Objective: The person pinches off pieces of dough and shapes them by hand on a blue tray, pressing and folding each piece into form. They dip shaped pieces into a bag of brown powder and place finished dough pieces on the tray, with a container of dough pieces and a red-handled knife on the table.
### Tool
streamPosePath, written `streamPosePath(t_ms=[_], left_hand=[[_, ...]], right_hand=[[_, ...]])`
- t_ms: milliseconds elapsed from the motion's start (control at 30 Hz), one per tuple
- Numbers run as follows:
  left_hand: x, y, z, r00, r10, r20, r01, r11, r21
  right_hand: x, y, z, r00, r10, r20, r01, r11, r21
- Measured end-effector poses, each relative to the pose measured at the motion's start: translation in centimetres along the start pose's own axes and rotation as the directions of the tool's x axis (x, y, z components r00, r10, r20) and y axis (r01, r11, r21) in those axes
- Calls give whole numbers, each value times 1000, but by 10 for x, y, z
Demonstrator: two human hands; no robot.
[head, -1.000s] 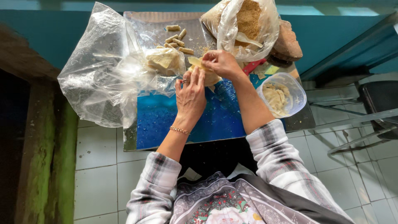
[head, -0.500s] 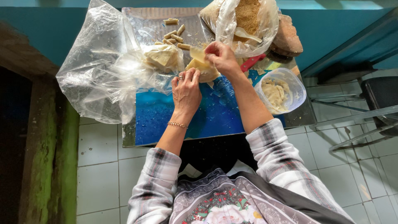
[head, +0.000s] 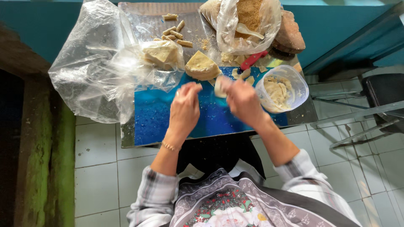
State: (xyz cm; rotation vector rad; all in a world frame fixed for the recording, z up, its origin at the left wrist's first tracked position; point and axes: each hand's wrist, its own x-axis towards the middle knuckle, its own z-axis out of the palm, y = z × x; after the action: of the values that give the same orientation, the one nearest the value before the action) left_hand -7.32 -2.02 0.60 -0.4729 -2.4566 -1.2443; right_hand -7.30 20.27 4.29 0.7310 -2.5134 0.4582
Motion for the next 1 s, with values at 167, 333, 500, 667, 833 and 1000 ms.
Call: streamPosePath(t_ms=[167, 333, 500, 667, 833, 1000], left_hand=[[-43, 19, -7, 995, 82, 59, -84, 996, 28], [-55, 29, -9, 975, 212, 65, -221, 951, 216], [-59, 32, -8, 972, 232, 45, -236, 935, 263], [-60, 32, -4, 966, 256, 33, -256, 932, 256], [-60, 32, -3, 971, 234, 43, -237, 938, 252], [-60, 33, -4, 973, 230, 33, -231, 941, 248]], right_hand=[[-48, -42, -15, 985, -88, 146, 52, 971, 232], [-64, -47, -12, 981, 191, 29, -186, 896, 404], [-60, -52, -7, 978, 207, 4, -206, 975, 76], [-58, -31, -50, 965, 242, -99, -249, 967, -57], [-76, 25, -96, 939, 340, 59, -273, 838, -473], [-96, 38, -97, 919, 393, 3, -366, 859, -358]])
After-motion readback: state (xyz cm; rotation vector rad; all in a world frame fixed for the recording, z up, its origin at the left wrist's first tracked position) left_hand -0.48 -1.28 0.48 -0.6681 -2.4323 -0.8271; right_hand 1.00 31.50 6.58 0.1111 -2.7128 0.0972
